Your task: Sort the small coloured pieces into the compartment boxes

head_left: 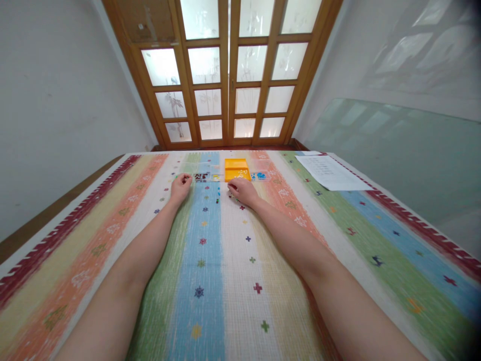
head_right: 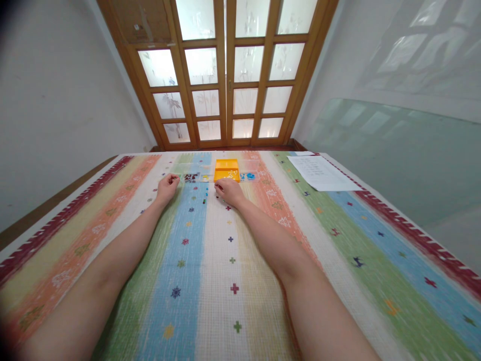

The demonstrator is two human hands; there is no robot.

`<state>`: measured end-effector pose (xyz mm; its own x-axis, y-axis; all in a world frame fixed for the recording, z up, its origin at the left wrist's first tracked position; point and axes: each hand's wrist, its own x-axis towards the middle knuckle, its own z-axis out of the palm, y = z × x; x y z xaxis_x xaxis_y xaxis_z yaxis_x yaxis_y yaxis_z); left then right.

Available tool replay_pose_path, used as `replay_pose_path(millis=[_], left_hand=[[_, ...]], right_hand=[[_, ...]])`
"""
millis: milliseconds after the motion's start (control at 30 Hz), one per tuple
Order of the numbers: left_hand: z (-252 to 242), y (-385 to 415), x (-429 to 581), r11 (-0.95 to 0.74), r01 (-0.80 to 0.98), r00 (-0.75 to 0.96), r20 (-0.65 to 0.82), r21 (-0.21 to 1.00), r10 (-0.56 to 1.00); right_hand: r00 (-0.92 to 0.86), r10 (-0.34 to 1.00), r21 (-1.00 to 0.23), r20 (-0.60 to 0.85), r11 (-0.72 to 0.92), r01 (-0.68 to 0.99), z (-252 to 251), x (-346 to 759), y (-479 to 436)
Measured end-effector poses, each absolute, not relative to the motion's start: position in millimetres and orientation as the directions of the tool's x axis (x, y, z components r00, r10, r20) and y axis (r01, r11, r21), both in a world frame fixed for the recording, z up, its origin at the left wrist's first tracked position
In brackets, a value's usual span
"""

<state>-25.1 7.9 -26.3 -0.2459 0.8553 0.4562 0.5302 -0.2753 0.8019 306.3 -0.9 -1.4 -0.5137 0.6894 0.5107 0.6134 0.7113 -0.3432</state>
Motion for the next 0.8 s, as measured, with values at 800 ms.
replay_pose_path(millis=[800], left_hand=[[-15.8,-7.8,-10.3,-0.303,0.691,0.001,0.418,0.656,0.908]], right_hand=[[-0.507,0.704,-0.333,0.497,0.694,0.638,-2.7,306.1,0.7]])
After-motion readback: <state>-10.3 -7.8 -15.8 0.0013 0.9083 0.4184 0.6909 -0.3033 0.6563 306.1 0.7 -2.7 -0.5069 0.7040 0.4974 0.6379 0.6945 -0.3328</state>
